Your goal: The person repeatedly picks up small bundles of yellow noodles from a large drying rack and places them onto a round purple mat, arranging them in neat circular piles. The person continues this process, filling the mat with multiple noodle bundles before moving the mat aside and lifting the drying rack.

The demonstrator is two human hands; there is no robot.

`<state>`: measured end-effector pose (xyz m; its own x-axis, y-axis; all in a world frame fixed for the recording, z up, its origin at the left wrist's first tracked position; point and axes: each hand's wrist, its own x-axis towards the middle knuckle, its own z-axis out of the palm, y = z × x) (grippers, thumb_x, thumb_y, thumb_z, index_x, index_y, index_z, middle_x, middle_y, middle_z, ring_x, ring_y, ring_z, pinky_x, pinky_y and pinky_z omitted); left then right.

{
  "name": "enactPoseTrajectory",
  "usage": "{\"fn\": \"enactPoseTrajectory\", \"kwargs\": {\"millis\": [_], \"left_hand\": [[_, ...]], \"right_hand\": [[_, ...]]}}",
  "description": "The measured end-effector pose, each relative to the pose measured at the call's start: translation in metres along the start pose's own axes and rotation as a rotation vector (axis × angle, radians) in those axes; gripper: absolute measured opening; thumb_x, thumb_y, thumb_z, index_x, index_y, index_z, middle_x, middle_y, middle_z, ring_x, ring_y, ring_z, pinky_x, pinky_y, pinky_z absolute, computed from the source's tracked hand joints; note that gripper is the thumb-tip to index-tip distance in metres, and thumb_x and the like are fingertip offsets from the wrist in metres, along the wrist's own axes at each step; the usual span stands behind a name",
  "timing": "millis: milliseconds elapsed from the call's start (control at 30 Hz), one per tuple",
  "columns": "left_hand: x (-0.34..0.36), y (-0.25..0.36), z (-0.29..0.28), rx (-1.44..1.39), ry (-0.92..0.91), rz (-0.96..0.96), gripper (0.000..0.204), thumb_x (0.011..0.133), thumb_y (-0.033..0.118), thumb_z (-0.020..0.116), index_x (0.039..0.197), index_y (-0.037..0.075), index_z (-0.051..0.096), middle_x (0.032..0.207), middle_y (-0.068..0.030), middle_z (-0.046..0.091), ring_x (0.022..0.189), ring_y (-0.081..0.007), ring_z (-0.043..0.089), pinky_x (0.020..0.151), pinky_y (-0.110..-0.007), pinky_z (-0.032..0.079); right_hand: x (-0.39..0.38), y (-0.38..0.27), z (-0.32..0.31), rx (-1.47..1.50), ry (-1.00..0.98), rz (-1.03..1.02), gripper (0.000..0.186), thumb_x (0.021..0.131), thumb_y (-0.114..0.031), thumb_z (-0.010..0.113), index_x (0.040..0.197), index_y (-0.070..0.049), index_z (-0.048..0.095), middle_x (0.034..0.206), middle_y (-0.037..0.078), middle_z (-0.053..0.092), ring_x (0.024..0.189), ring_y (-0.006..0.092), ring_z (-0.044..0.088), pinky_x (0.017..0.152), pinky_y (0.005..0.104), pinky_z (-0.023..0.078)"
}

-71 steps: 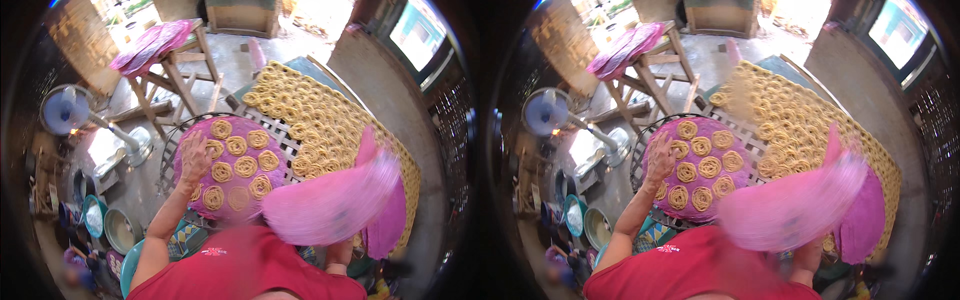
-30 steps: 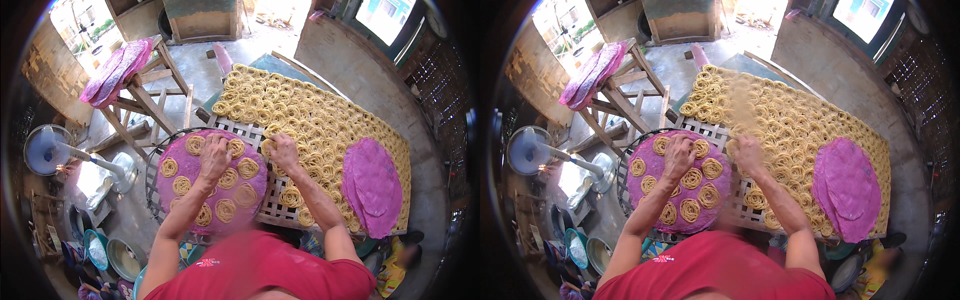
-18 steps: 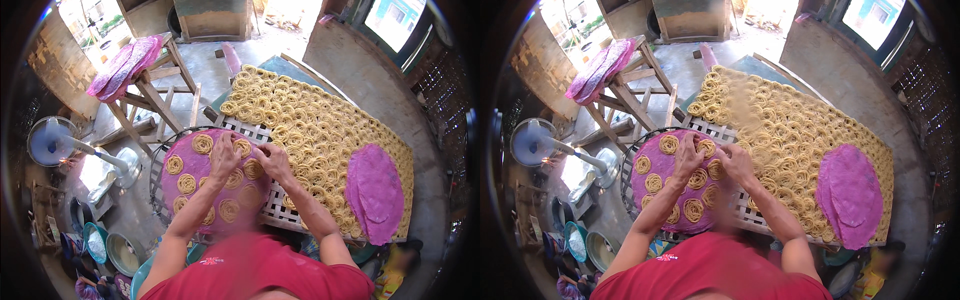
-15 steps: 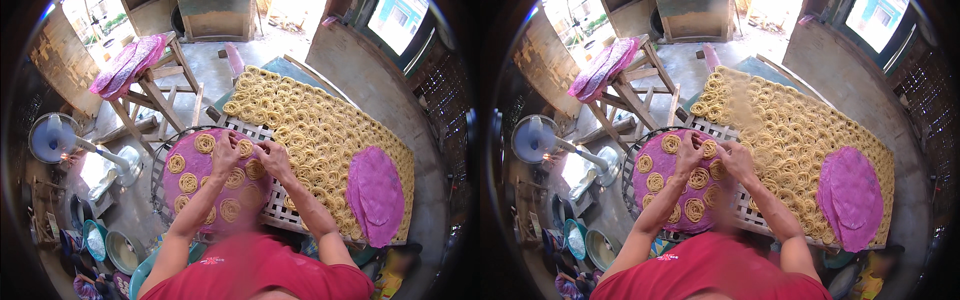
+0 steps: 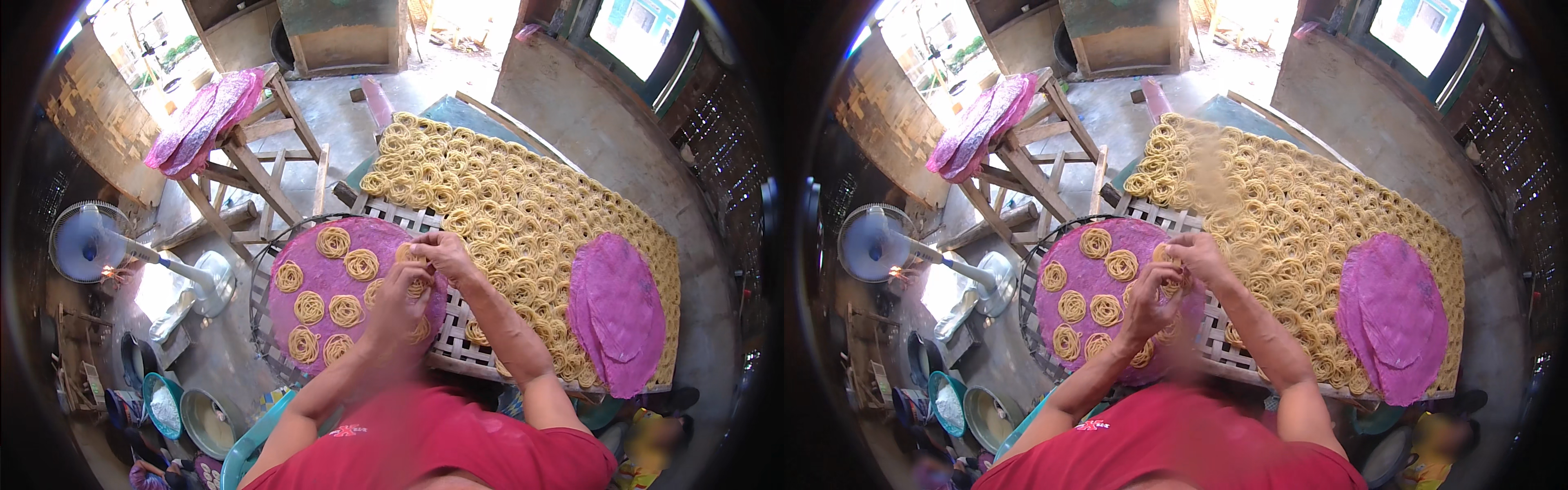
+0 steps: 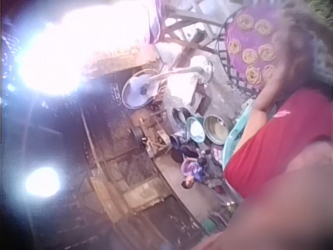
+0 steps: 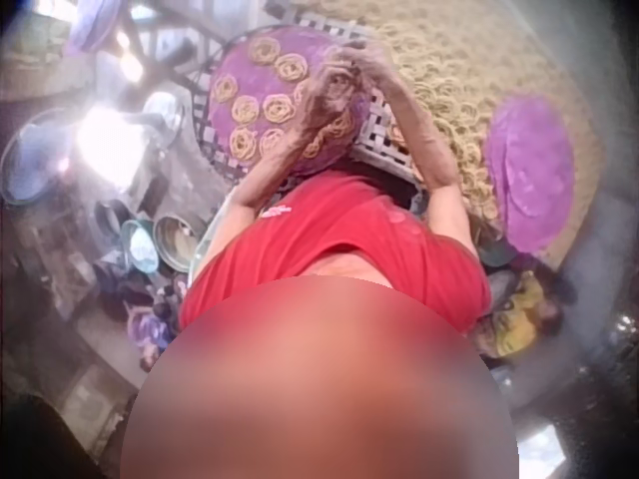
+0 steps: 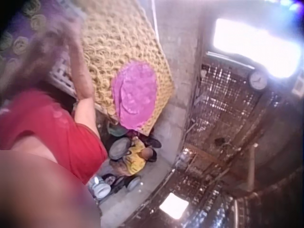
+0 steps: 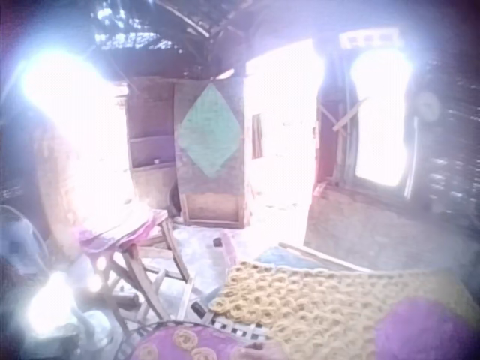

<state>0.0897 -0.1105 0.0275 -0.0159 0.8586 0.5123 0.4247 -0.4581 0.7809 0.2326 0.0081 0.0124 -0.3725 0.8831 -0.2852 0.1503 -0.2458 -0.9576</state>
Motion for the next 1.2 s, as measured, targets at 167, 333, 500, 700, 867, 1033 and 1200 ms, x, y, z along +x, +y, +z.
{"fn": "enactPoseTrajectory", "kwargs": {"millis": [167, 333, 500, 700, 867, 1033, 1200], "left_hand": [[-0.034, 0.001, -0.048, 0.146, 0.164, -0.102, 0.029, 0.084, 0.000, 0.080, 0.109, 0.004, 0.067, 0.129, -0.0148, 0.070, 0.122, -0.0299, 0.066, 0.104, -0.042, 0.053], [-0.083, -0.025, -0.127, 0.408, 0.580, -0.488, 0.049, 0.086, 0.011, 0.083, 0.130, -0.001, 0.064, 0.140, -0.0189, 0.063, 0.132, -0.0359, 0.058, 0.116, -0.044, 0.044], [-0.152, -0.068, -0.174, 0.741, 0.884, -0.808, 0.071, 0.092, 0.025, 0.080, 0.149, -0.006, 0.052, 0.152, -0.0270, 0.054, 0.141, -0.0416, 0.052, 0.121, -0.047, 0.038], [-0.189, -0.074, -0.208, 0.185, 0.751, -1.041, 0.043, 0.103, 0.032, 0.068, 0.119, -0.008, 0.065, 0.103, -0.0190, 0.071, 0.092, -0.0256, 0.071, 0.078, -0.037, 0.057], [-0.176, -0.059, -0.222, 0.000, 0.762, -1.013, 0.028, 0.105, 0.025, 0.066, 0.093, -0.001, 0.067, 0.071, -0.0066, 0.065, 0.056, -0.0157, 0.063, 0.053, -0.031, 0.049], [-0.190, -0.029, -0.233, -0.049, 0.885, -0.927, 0.025, 0.105, 0.022, 0.068, 0.096, -0.001, 0.069, 0.074, -0.0053, 0.067, 0.054, -0.0144, 0.062, 0.050, -0.030, 0.048], [-0.247, 0.020, -0.245, -0.071, 1.070, -0.888, 0.021, 0.105, 0.021, 0.068, 0.099, 0.001, 0.070, 0.078, -0.0036, 0.067, 0.057, -0.0129, 0.058, 0.050, -0.028, 0.047]], "right_hand": [[0.027, -0.008, -0.032, -0.048, 0.244, -0.127, 0.033, 0.095, -0.020, 0.070, 0.116, 0.004, 0.077, 0.105, 0.014, 0.079, 0.096, 0.0203, 0.072, 0.088, 0.0352, 0.056], [0.064, -0.001, -0.038, -0.261, 0.319, -0.180, 0.028, 0.098, -0.014, 0.071, 0.122, -0.001, 0.074, 0.101, 0.010, 0.078, 0.086, 0.0148, 0.071, 0.076, 0.0302, 0.058], [0.033, 0.010, -0.035, -0.780, 0.518, -0.507, 0.032, 0.098, -0.017, 0.070, 0.126, -0.004, 0.075, 0.106, 0.015, 0.075, 0.085, 0.0221, 0.072, 0.084, 0.0391, 0.060], [-0.062, 0.015, -0.016, -0.607, 0.300, -0.113, 0.041, 0.096, -0.025, 0.070, 0.134, -0.008, 0.071, 0.128, 0.024, 0.070, 0.114, 0.0371, 0.070, 0.097, 0.0443, 0.056], [-0.096, 0.033, 0.015, -0.673, 0.388, -0.314, 0.045, 0.097, -0.022, 0.072, 0.135, 0.002, 0.069, 0.128, 0.023, 0.072, 0.120, 0.0349, 0.070, 0.102, 0.0436, 0.055], [-0.081, 0.049, 0.018, -0.273, 0.313, -0.144, 0.045, 0.101, -0.025, 0.072, 0.134, 0.005, 0.068, 0.119, 0.018, 0.075, 0.110, 0.0236, 0.071, 0.097, 0.0367, 0.055], [-0.080, 0.052, 0.049, -0.039, 0.055, -0.082, 0.034, 0.107, -0.020, 0.066, 0.130, 0.004, 0.072, 0.103, 0.005, 0.075, 0.090, 0.0076, 0.063, 0.079, 0.0251, 0.051]]}}
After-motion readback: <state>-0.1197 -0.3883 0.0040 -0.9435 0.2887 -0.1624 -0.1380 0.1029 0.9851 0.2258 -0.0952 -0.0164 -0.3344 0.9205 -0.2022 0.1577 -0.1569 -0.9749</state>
